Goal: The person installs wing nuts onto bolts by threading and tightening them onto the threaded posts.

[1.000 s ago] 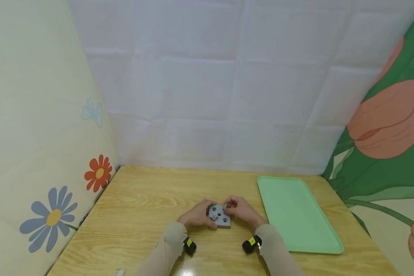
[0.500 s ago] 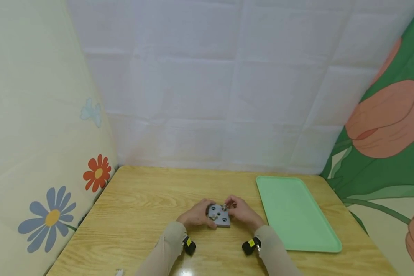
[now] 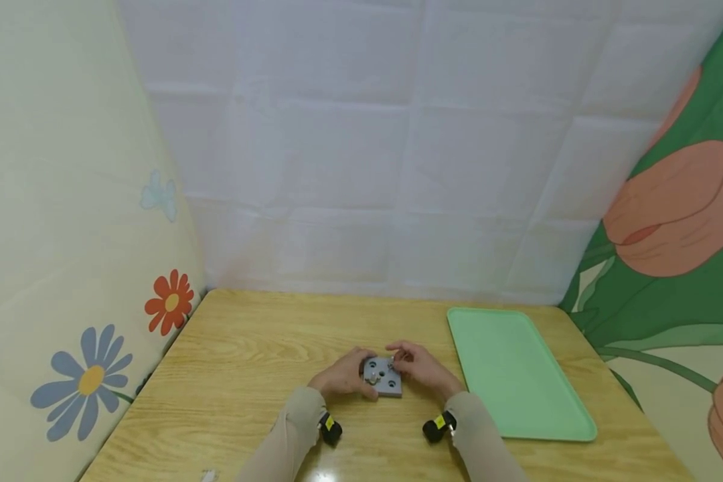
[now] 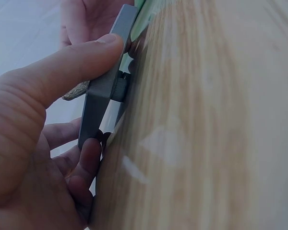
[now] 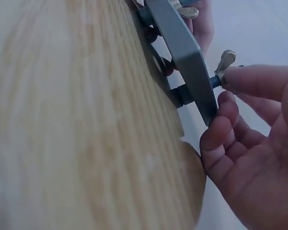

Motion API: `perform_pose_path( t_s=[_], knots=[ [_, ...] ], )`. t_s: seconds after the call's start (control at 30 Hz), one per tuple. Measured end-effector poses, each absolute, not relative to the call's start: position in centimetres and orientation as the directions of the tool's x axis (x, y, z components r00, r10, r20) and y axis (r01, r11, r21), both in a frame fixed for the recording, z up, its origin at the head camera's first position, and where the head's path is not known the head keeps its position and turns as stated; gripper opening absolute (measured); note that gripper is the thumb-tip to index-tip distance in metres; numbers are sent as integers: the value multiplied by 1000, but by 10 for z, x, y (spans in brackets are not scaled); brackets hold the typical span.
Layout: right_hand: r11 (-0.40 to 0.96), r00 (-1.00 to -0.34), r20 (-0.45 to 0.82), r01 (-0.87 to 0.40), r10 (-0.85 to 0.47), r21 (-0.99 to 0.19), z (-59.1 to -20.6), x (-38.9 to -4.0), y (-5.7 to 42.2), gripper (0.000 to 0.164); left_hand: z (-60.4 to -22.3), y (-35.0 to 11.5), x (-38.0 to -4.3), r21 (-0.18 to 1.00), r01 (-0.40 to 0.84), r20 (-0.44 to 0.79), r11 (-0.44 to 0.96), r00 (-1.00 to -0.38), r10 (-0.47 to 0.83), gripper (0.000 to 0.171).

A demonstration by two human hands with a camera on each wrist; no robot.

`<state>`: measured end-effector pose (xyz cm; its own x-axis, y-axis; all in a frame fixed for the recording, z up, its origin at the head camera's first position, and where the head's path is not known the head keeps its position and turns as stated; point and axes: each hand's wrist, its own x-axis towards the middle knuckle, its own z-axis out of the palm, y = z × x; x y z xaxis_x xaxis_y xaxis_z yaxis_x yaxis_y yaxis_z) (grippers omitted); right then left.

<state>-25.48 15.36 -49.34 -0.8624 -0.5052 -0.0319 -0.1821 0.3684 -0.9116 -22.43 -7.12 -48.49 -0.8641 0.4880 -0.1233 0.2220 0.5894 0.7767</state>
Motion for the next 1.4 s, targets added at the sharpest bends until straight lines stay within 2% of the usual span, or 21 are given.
perform_pose_path(
  t_s=[0.2,0.43,0.5,0.7,0.8,1.0,1.13,1.4],
  knots=[
    [426,-886,-43,-179,-461,-887,-494,-252,151,10,-487,-71,-225,784,221,-118,580,-865,489,80],
    [436,-897,-37,-177,-440,-882,-496,-252,147,13,-489,-72,-225,782,226,-113,580,-865,490,80],
    [397,-889,-38,-166,-457,-903,-497,-252,149,11,-489,-72,-225,783,229,-111,579,-864,491,80],
    [261,-880,-67,-66,-471,-963,-495,-249,153,20,-491,-72,-224,786,215,-125,580,-863,489,82],
    [240,-877,-51,-74,-478,-968,-488,-246,153,23,-490,-72,-224,775,238,-110,585,-861,496,81],
    [250,-834,16,-184,-552,-951,-469,-239,152,34,-486,-72,-224,759,262,-92,595,-862,498,80],
    [273,-838,26,-207,-545,-939,-476,-242,152,29,-486,-72,-224,753,260,-101,604,-862,496,80],
    [414,-896,11,-216,-443,-884,-495,-249,147,14,-486,-72,-225,759,264,-99,595,-857,506,81]
  ],
)
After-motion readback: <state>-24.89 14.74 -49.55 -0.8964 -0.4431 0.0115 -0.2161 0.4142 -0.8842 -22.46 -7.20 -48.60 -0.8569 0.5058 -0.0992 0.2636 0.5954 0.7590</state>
